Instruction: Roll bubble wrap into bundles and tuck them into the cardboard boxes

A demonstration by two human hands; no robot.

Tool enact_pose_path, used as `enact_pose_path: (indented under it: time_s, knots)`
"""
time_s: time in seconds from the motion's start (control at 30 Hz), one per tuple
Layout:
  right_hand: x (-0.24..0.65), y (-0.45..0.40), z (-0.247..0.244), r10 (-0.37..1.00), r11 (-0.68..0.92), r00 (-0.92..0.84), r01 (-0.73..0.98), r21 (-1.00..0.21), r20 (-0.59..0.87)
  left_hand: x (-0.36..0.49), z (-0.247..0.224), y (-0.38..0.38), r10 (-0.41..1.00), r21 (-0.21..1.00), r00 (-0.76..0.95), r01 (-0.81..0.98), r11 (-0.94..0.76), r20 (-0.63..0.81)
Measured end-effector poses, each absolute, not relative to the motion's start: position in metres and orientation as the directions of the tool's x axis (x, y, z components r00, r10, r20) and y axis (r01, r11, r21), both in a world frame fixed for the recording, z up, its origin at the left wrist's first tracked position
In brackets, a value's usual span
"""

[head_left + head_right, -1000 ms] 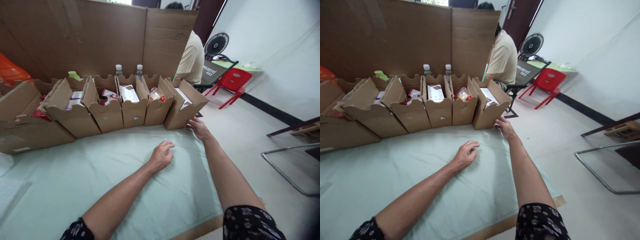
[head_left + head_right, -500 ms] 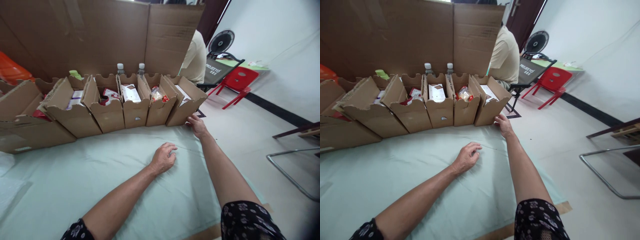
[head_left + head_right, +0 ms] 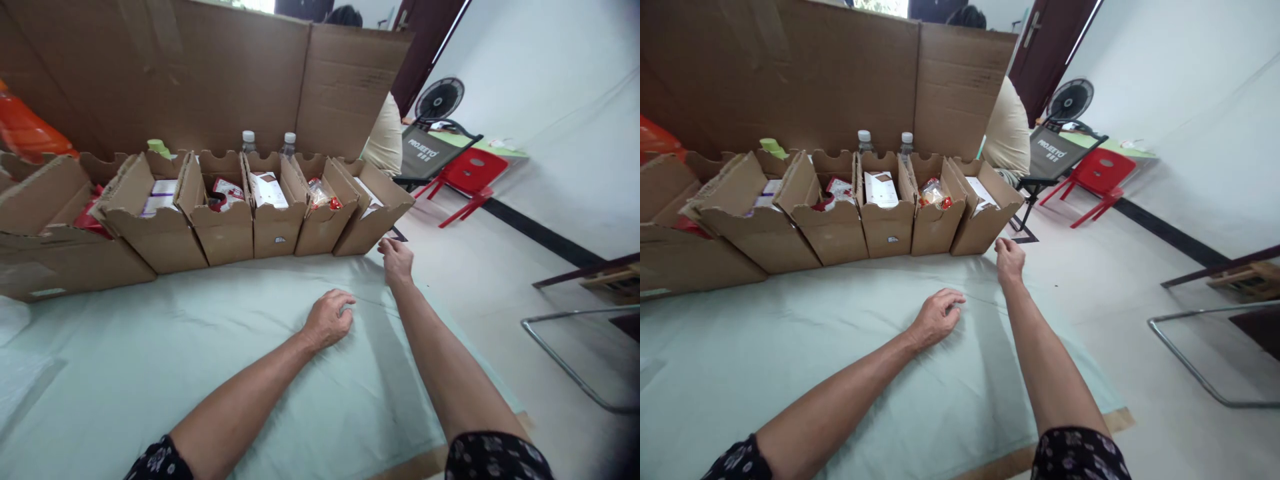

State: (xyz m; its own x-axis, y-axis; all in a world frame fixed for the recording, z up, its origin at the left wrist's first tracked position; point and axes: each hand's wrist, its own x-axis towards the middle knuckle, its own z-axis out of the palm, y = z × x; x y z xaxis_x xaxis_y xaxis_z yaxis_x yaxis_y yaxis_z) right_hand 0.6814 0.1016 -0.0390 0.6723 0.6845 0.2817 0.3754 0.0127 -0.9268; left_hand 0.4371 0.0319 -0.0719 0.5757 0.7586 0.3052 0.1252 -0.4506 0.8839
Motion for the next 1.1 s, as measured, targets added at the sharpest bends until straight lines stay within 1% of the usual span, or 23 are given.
enact_pose_path:
  time_s: [0.07,0.13,0.2,0.27,0.3,0.37,0.43,0.5,0.53,0.6,0.67,0.7,0.83,0.93,1.03,1.1]
  knots:
    - [0.666,0.092,-0.032,0.607,0.057,0.709,0.411,-0.910,0.359,0.438,-0.072,0.032,0.759,0.883,0.575,0.127,-0.452,0.306]
    - [0.643,0.083,-0.020,0.597,0.114,0.680,0.455,-0.883,0.427,0.439,-0.072,0.033,0.759,0.882,0.576,0.129,-0.453,0.306]
    - [0.615,0.081,-0.003,0.678,0.174,0.551,0.524,-0.834,0.487,0.439,-0.073,0.034,0.760,0.884,0.576,0.132,-0.449,0.300]
    - [0.589,0.087,0.017,0.789,0.200,0.358,0.619,-0.760,0.499,0.439,-0.074,0.034,0.765,0.889,0.576,0.135,-0.438,0.289]
    - [0.578,0.093,0.027,0.831,0.187,0.281,0.671,-0.718,0.479,0.438,-0.074,0.033,0.768,0.892,0.575,0.137,-0.431,0.282]
    - [0.563,0.107,0.045,0.880,0.135,0.204,0.757,-0.640,0.428,0.437,-0.075,0.033,0.778,0.898,0.567,0.142,-0.416,0.270]
    - [0.556,0.120,0.059,0.893,0.090,0.194,0.806,-0.584,0.406,0.437,-0.074,0.033,0.792,0.905,0.551,0.147,-0.400,0.261]
    - [0.553,0.128,0.068,0.885,0.065,0.200,0.841,-0.537,0.421,0.436,-0.071,0.034,0.806,0.911,0.534,0.147,-0.386,0.255]
    - [0.553,0.130,0.072,0.882,0.047,0.196,0.870,-0.492,0.430,0.436,-0.070,0.034,0.812,0.914,0.527,0.147,-0.379,0.252]
    - [0.551,0.131,0.077,0.889,-0.012,0.176,0.932,-0.363,0.422,0.435,-0.067,0.036,0.822,0.919,0.514,0.147,-0.367,0.246]
    - [0.549,0.130,0.081,0.908,-0.076,0.169,0.967,-0.244,0.384,0.435,-0.064,0.036,0.831,0.923,0.503,0.152,-0.354,0.236]
    - [0.548,0.128,0.083,0.915,-0.102,0.175,0.972,-0.210,0.363,0.435,-0.062,0.035,0.836,0.925,0.498,0.157,-0.347,0.229]
    - [0.539,0.113,0.091,0.916,-0.166,0.217,0.971,-0.173,0.338,0.424,-0.056,0.021,0.857,0.929,0.476,0.186,-0.319,0.199]
    - [0.532,0.083,0.095,0.916,-0.163,0.211,0.973,-0.165,0.340,0.401,-0.051,0.003,0.863,0.928,0.464,0.195,-0.318,0.198]
    - [0.530,0.029,0.093,0.923,-0.129,0.184,0.975,-0.179,0.337,0.366,-0.049,-0.013,0.873,0.928,0.440,0.191,-0.319,0.209]
    - [0.536,-0.021,0.088,0.926,-0.097,0.167,0.972,-0.214,0.337,0.341,-0.051,-0.019,0.887,0.931,0.412,0.195,-0.308,0.207]
